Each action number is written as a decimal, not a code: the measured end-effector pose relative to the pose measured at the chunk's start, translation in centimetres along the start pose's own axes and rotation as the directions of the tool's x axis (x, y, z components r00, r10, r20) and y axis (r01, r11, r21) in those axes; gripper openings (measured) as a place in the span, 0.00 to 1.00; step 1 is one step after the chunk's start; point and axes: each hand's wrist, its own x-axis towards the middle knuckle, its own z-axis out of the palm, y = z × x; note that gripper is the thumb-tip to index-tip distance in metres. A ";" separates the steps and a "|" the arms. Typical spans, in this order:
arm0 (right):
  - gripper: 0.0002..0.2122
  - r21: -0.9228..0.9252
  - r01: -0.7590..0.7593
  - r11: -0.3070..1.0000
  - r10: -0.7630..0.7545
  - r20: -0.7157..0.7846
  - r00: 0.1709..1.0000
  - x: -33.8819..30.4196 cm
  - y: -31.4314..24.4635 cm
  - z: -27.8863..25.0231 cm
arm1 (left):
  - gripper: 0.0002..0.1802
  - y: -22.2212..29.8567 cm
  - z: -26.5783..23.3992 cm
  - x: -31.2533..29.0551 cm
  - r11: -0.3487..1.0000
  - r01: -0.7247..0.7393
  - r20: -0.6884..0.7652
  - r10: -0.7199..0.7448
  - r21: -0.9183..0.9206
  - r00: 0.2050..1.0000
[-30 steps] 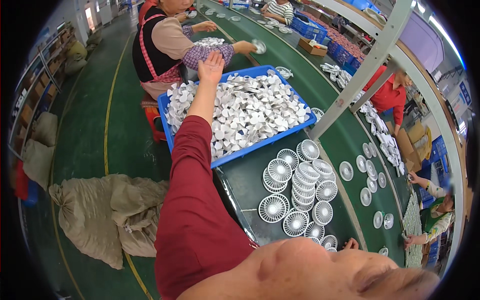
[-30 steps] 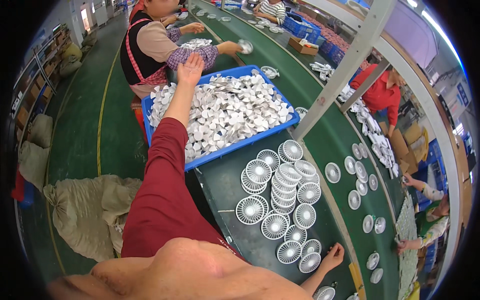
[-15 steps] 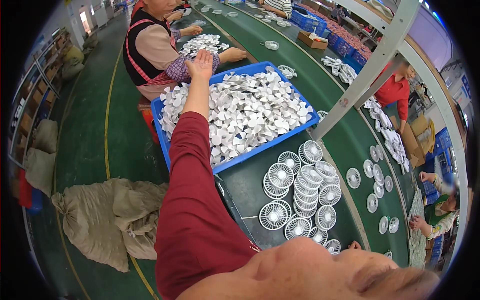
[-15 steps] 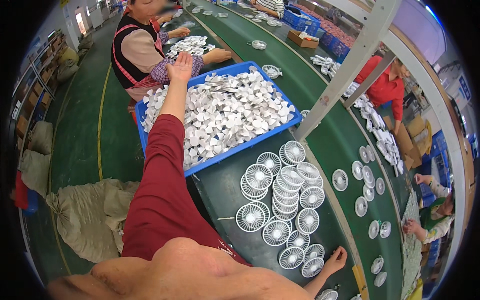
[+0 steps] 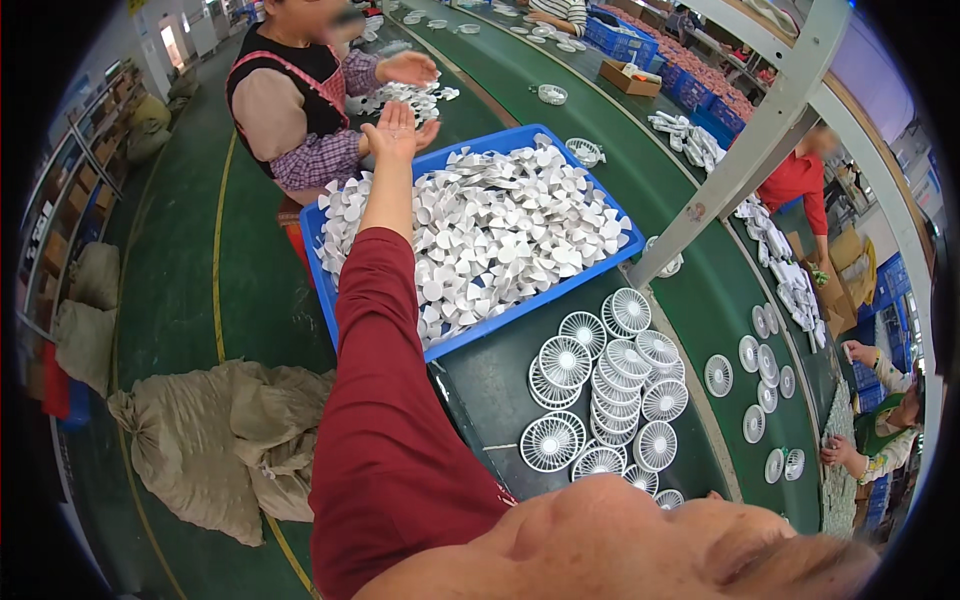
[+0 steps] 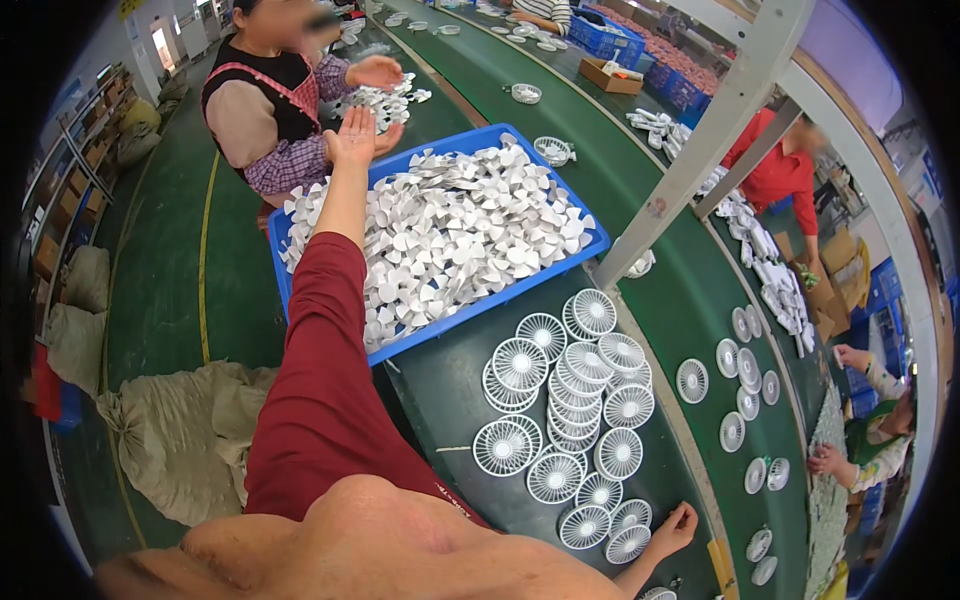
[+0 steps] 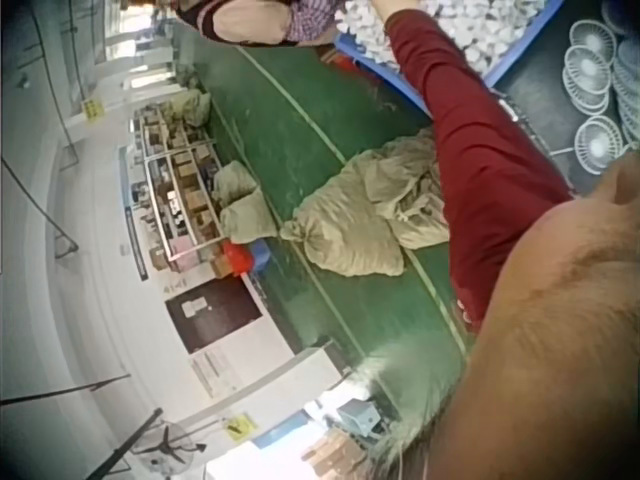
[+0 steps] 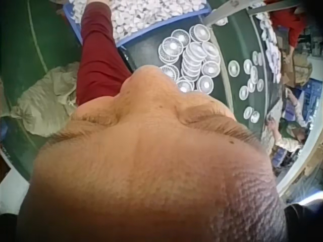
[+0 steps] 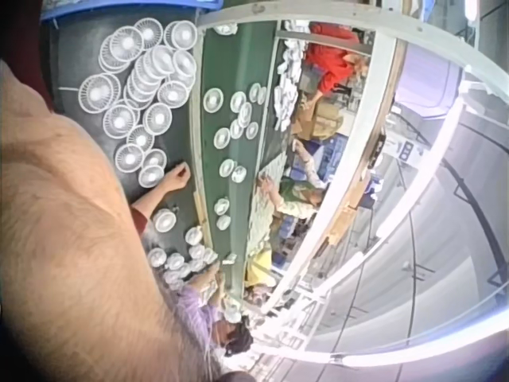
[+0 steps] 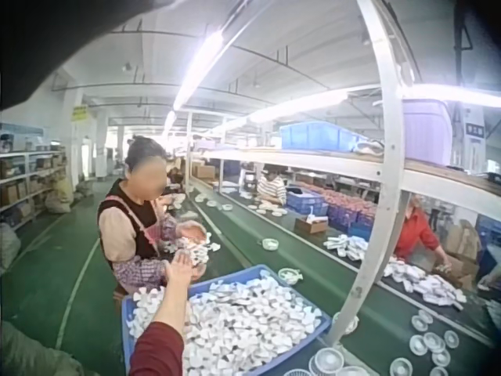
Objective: The person assembles portable fans by picking up fan grilles from a pile and snapping them onto fan housings by hand.
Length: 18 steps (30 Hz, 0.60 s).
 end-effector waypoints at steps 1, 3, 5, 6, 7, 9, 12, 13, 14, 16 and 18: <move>0.05 -0.002 -0.002 1.000 0.002 0.003 1.000 -0.1 0.4 0.1 | 0.51 -0.1 0.1 -0.2 1.000 0.001 -0.003 -0.001 0.003 1.000; 0.06 0.052 -0.014 0.999 0.015 -0.020 1.000 0.2 1.1 0.6 | 0.50 0.9 1.7 -2.0 0.992 -0.093 -0.082 0.100 0.083 0.992; 0.06 0.045 -0.007 0.999 0.007 -0.014 1.000 0.4 1.5 0.7 | 0.47 1.1 1.0 -0.8 0.986 -0.132 -0.063 0.139 0.104 0.988; 0.06 0.021 -0.002 1.000 0.003 -0.029 1.000 0.2 1.4 0.3 | 0.46 -0.2 2.3 -2.0 0.987 -0.127 -0.115 0.138 0.094 0.984; 0.06 0.015 -0.005 1.000 0.005 -0.032 0.999 0.2 1.0 0.1 | 0.46 -0.4 3.3 -3.1 0.986 -0.139 -0.163 0.151 0.087 0.975; 0.06 -0.020 -0.028 0.999 0.028 0.011 1.000 0.4 -0.3 0.2 | 0.45 0.5 3.6 -3.5 0.973 -0.156 -0.159 0.183 0.171 0.970; 0.06 -0.039 -0.019 0.999 0.019 -0.005 1.000 0.4 -0.1 0.1 | 0.43 -0.1 3.3 -3.5 0.901 -0.161 -0.140 0.235 0.403 0.962; 0.06 -0.054 -0.025 0.998 0.024 -0.016 1.000 0.3 -0.1 -0.2 | 0.42 -1.0 2.9 -3.1 0.869 -0.150 -0.135 0.239 0.472 0.962; 0.06 -0.057 -0.034 0.998 0.032 -0.035 0.999 0.1 0.0 -0.6 | 0.41 -2.2 2.2 -2.6 0.835 -0.131 -0.131 0.235 0.535 0.963; 0.06 -0.071 -0.036 0.997 0.033 -0.043 0.999 -0.2 -0.5 -0.9 | 0.40 -3.2 -2.4 0.7 0.796 -0.108 -0.141 0.236 0.596 0.962; 0.06 0.021 -0.026 0.999 0.026 0.014 1.000 0.2 0.1 0.5 | 0.42 5.8 -3.7 9.0 0.542 0.575 -0.211 -0.589 0.613 0.780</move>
